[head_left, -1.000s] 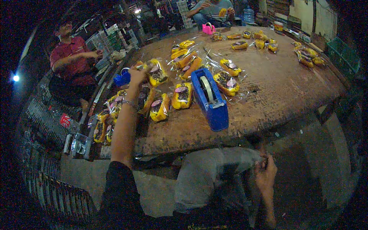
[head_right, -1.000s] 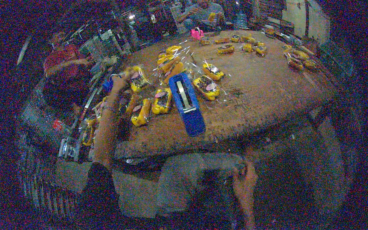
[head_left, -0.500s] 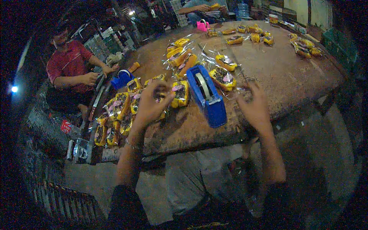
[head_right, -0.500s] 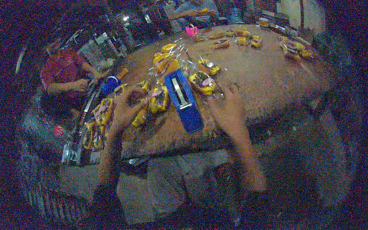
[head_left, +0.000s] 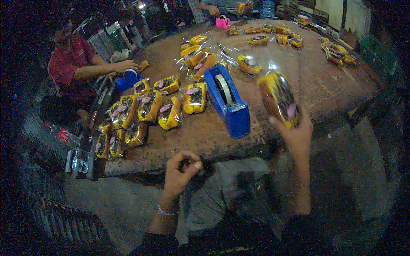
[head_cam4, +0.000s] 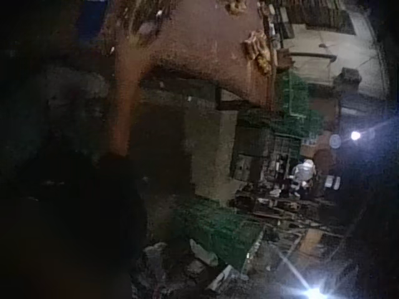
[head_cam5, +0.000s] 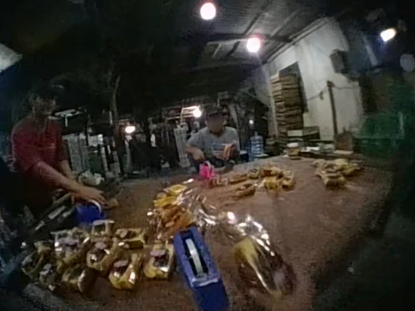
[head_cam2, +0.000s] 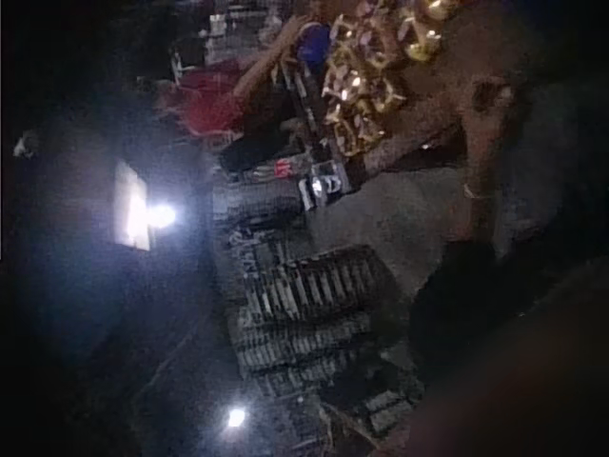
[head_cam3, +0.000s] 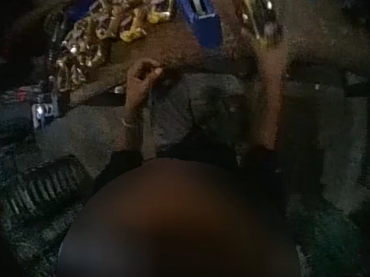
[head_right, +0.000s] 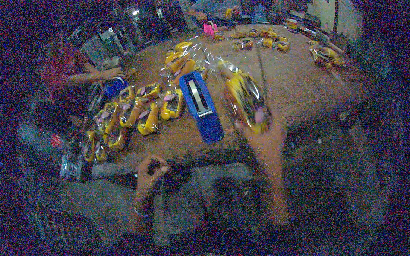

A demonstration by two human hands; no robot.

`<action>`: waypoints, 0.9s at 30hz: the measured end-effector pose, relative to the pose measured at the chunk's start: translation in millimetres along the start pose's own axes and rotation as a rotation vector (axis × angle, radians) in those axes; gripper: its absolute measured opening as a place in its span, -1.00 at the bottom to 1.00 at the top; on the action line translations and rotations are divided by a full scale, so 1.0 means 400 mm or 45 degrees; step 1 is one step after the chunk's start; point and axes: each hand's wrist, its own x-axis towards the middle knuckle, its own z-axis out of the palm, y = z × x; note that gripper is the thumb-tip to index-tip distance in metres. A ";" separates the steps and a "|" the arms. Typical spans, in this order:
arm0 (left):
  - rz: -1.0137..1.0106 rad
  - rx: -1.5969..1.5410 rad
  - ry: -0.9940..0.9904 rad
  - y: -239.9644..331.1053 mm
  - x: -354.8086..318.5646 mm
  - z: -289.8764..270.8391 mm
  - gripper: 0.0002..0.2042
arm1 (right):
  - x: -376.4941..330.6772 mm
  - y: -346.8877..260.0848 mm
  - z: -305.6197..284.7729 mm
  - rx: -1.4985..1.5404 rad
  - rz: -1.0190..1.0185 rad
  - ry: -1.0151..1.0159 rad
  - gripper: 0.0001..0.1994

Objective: The person places yellow snack items into clear plastic bags and seals them using a blue tape dispenser. The sealed packages are placed on a wooden table alongside other completed units. A coworker is visible across the table performing similar packaging.

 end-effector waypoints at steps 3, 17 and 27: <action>-0.056 -0.442 -0.038 -0.004 -0.025 0.135 -0.64 | -0.180 -0.007 -0.031 0.048 0.087 -0.136 -0.22; -0.493 -1.375 -0.339 -0.107 -0.047 0.148 -0.41 | -0.284 -0.012 0.006 0.478 0.373 -0.418 -0.72; 0.040 0.166 0.037 -0.056 -0.119 0.086 -0.67 | -0.312 -0.042 0.116 0.944 0.426 -0.516 -0.88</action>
